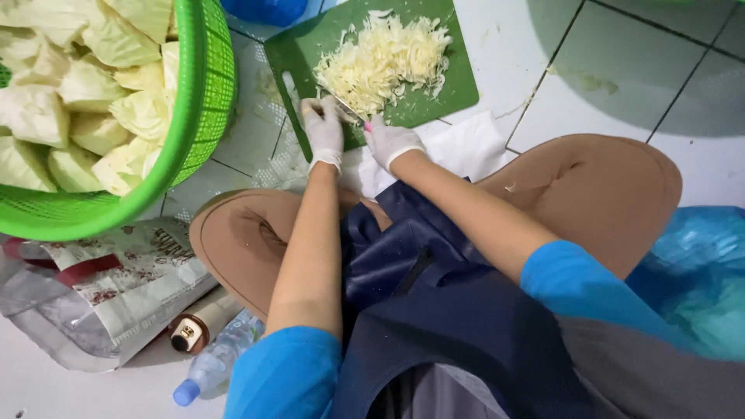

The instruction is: Shredding cabbage chunks into thin strips using a knife on a cutting board while sitting on the floor.

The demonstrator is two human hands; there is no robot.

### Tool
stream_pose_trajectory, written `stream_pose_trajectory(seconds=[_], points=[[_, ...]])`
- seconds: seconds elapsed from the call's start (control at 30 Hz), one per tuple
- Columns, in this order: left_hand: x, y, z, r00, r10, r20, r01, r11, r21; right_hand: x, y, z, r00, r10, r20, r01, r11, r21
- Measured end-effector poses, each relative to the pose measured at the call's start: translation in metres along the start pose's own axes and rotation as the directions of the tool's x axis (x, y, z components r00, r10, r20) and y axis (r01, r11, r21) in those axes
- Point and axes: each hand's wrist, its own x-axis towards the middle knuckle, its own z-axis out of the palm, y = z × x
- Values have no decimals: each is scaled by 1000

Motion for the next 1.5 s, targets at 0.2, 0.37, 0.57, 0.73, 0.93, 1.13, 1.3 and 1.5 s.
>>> stream_pose_trajectory(seconds=[0.2, 0.37, 0.57, 0.73, 0.93, 1.13, 1.3, 1.5], points=[[0, -19, -2, 989, 130, 70, -147, 910, 389, 0, 9, 5, 996, -81, -26, 80, 995, -59], [-26, 74, -60, 944, 64, 323, -282, 664, 693, 3, 10, 19, 992, -70, -103, 64, 996, -63], [107, -146, -48, 998, 59, 38, -69, 715, 696, -8, -17, 23, 992, -118, -48, 117, 992, -39], [109, -129, -27, 980, -82, 183, -69, 719, 691, -2, -6, 26, 998, -53, -43, 52, 998, -32], [53, 10, -33, 991, -99, -85, 130, 800, 586, -4, 5, 19, 996, -9, -93, 6, 999, -32], [55, -1, -36, 993, -98, -64, 117, 801, 587, -27, -2, 6, 995, -18, -95, 14, 999, -41], [34, 59, -51, 897, -406, 177, 363, 903, 231, -30, 1, 5, 994, -12, -105, 10, 1000, -22], [40, -45, -6, 822, -546, 164, 568, 805, -171, -24, 2, 14, 992, -29, -123, 29, 1000, -3]])
